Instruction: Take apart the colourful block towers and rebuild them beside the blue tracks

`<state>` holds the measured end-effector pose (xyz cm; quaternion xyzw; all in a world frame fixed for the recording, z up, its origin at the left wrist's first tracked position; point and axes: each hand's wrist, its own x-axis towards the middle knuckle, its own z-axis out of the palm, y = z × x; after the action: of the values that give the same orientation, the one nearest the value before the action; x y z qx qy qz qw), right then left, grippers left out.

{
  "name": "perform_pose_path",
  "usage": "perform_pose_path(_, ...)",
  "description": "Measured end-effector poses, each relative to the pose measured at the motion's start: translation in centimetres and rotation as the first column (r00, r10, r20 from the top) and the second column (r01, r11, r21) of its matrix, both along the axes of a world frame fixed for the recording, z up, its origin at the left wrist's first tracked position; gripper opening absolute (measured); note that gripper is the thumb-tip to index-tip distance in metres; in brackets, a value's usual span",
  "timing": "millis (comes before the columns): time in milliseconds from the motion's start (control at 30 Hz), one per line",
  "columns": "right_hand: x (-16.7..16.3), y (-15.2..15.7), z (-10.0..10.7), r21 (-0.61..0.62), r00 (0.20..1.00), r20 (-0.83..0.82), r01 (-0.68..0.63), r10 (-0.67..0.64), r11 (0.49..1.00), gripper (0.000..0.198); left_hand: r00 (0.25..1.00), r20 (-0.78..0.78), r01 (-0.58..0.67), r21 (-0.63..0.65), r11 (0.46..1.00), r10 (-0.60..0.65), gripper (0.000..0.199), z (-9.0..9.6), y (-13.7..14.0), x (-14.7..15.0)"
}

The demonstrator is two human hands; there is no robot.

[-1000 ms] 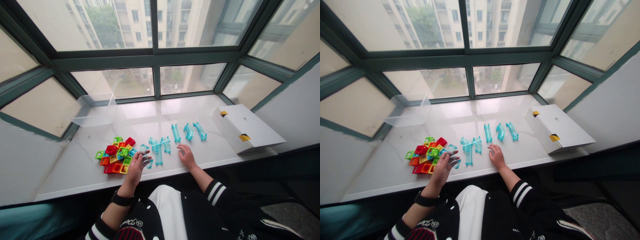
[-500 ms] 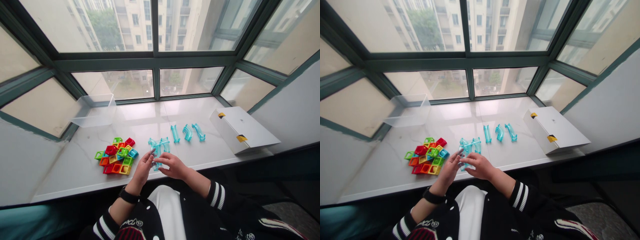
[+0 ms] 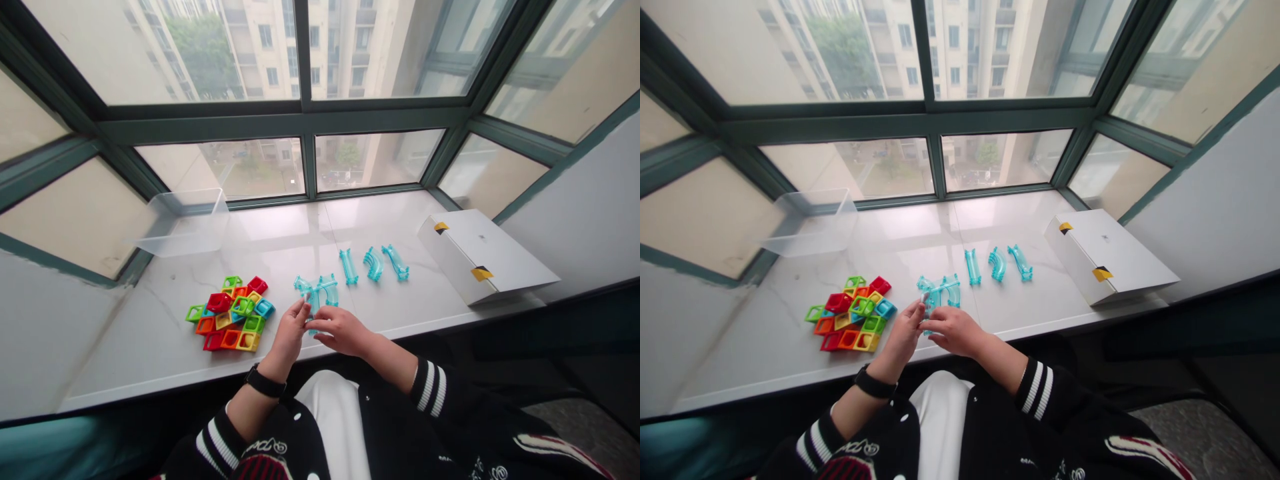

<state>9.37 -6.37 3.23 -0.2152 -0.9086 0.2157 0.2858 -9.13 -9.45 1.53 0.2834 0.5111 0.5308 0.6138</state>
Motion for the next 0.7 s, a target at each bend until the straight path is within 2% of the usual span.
perform_pose_path(100, 0.1, 0.3, -0.4, -0.006, 0.999, 0.041, 0.021, -0.021, 1.000, 0.026, 1.000, -0.020, -0.014, -0.031, 0.999, 0.013, 0.082, -0.2, 0.3, 0.4)
perform_pose_path(233, 0.9, 0.4, -0.7, -0.063, 0.995, 0.038, 0.092, -0.090, 0.994, 0.027, 0.999, -0.029, -0.035, -0.049, 0.998, 0.034, 0.069, -0.3, 0.3, 0.5)
perform_pose_path(400, 2.2, 0.7, -1.2, -0.121, 0.972, -0.014, 0.229, -0.233, 0.966, 0.025, 0.997, -0.069, -0.014, 0.046, 0.999, 0.017, 0.058, -0.2, -0.2, 0.5)
perform_pose_path(567, 3.3, 1.2, -1.9, -0.161, 0.921, -0.070, 0.369, -0.383, 0.915, 0.022, 0.989, -0.119, 0.107, 0.149, 0.983, -0.090, 0.054, 0.0, -0.5, 1.2)
perform_pose_path(700, 4.2, 1.5, -2.2, -0.161, 0.897, -0.079, 0.419, -0.435, 0.894, 0.023, 0.964, -0.182, 0.228, 0.175, 0.958, -0.196, 0.053, 0.0, -0.5, 1.7)
